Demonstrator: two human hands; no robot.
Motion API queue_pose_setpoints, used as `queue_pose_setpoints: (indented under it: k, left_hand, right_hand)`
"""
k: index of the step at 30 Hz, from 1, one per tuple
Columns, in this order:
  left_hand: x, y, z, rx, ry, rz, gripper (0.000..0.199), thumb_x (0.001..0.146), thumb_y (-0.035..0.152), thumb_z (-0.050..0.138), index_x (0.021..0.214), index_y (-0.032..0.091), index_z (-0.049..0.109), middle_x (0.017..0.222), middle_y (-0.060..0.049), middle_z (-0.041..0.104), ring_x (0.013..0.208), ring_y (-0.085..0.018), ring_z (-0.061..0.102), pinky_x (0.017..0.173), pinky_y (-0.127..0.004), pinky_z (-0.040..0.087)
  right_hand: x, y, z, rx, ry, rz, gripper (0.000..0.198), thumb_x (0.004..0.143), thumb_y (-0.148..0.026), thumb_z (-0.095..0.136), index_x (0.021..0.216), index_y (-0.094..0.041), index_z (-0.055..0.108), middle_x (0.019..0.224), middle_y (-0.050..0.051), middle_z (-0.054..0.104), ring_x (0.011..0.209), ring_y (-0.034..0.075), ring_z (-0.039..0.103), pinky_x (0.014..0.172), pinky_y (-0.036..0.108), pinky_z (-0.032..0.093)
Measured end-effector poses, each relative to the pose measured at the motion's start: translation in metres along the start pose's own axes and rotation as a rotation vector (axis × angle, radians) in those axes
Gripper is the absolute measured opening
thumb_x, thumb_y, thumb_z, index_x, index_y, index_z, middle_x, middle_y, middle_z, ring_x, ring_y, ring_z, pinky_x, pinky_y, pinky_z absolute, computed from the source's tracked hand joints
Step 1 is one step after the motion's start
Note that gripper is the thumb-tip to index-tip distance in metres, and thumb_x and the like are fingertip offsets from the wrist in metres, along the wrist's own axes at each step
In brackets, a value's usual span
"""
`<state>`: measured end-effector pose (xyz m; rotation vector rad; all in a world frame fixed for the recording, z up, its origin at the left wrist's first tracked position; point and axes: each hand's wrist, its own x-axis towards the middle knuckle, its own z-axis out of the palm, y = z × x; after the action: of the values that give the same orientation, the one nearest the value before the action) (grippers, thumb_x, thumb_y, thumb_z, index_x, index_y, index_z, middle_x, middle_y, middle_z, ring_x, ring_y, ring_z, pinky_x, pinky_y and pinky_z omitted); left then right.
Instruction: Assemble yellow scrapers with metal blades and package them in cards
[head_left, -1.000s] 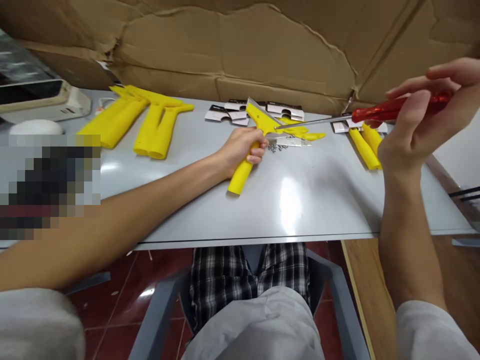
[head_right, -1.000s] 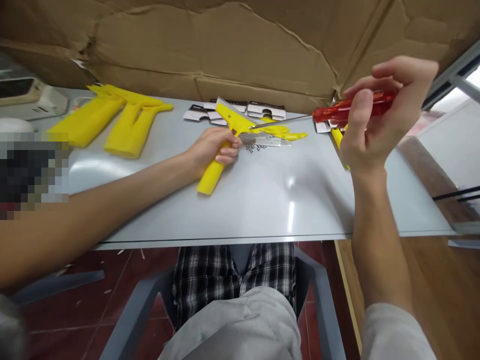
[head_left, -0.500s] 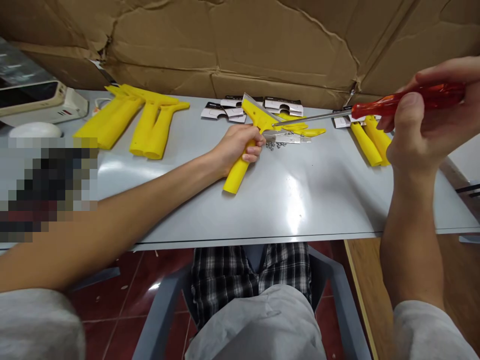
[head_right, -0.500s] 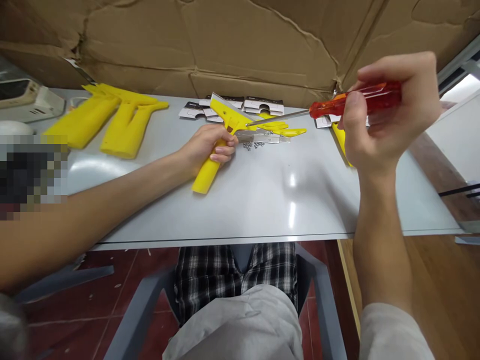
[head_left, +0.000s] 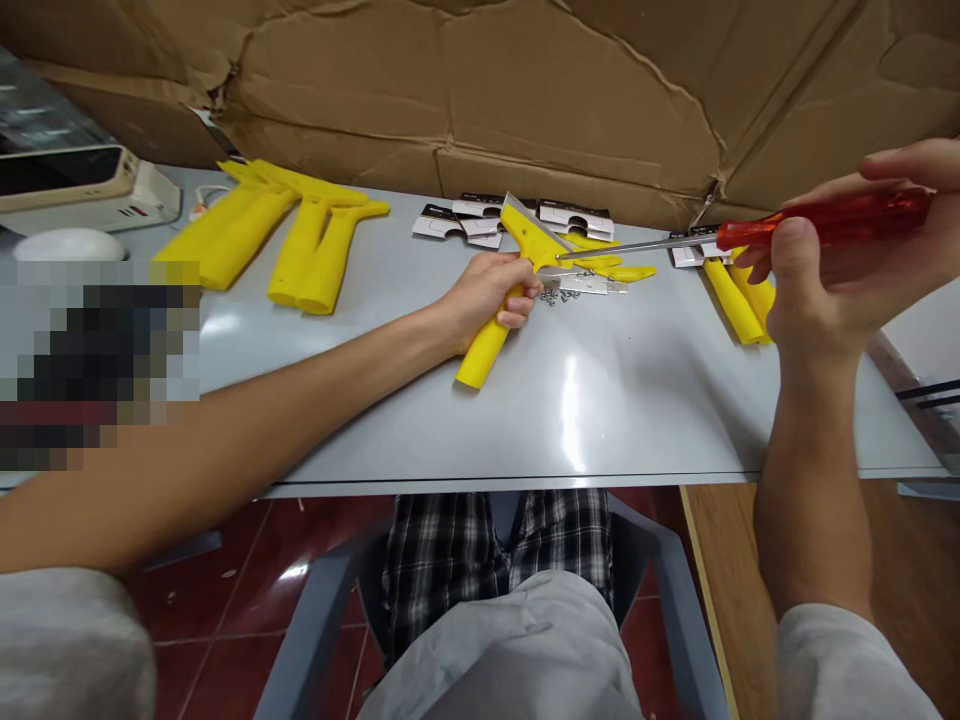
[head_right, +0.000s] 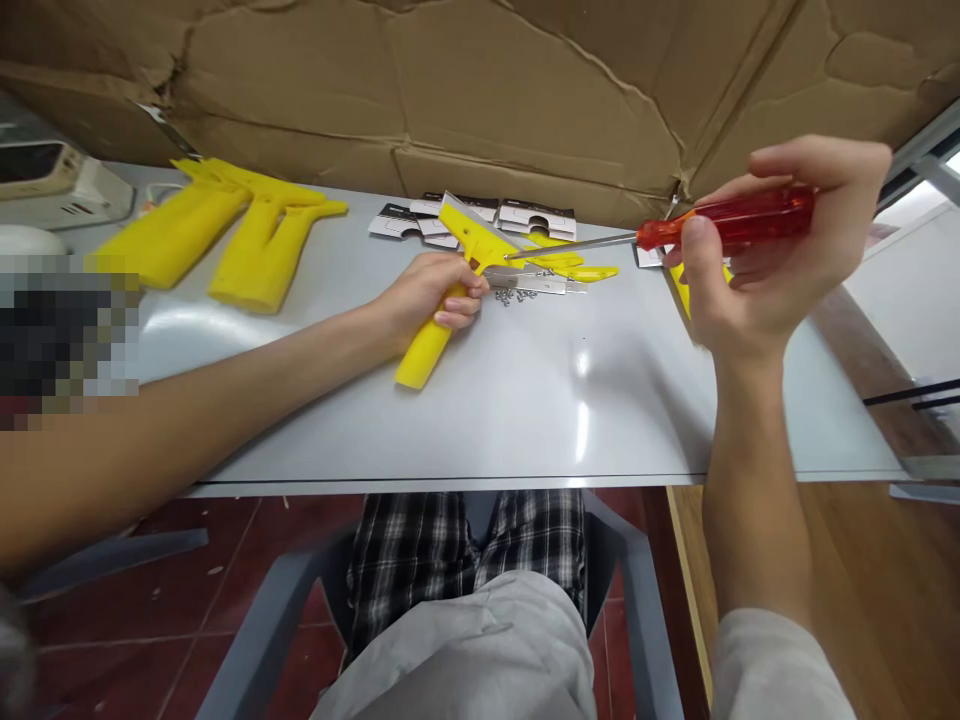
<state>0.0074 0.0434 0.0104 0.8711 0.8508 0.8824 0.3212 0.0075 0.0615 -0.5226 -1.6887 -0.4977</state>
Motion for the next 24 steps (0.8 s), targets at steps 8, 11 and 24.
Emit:
queue_pose_setpoints:
  k: [8,11,24]
  left_hand:
    - [0.000,0.000,0.001,0.015,-0.030,0.003,0.020,0.072,0.000,0.063,0.067,0.016,0.053,0.067,0.001,0.056,0.044,-0.001,0.039,0.036,-0.012,0.024]
    - [0.000,0.000,0.001,0.019,-0.039,0.005,0.019,0.072,-0.001,0.061,0.064,0.015,0.054,0.066,0.000,0.055,0.044,-0.001,0.039,0.036,-0.013,0.023]
    - [-0.003,0.002,0.005,0.004,-0.028,0.012,0.024,0.079,-0.003,0.059,0.064,0.015,0.053,0.068,0.000,0.058,0.044,-0.001,0.041,0.037,-0.013,0.024]
  right_hand:
    - [-0.004,0.007,-0.007,-0.131,0.061,0.003,0.043,0.102,-0.058,0.069,0.112,-0.017,0.077,0.098,0.000,0.058,0.067,0.004,0.055,0.061,0.025,0.044]
    - [-0.004,0.009,-0.004,-0.032,0.074,0.000,0.052,0.094,-0.067,0.073,0.119,-0.021,0.074,0.107,0.001,0.057,0.077,0.009,0.066,0.069,0.032,0.053]
    - [-0.006,0.016,-0.007,-0.024,0.084,0.018,0.050,0.090,-0.061,0.077,0.121,-0.022,0.074,0.108,0.001,0.058,0.074,0.009,0.062,0.065,0.031,0.046]
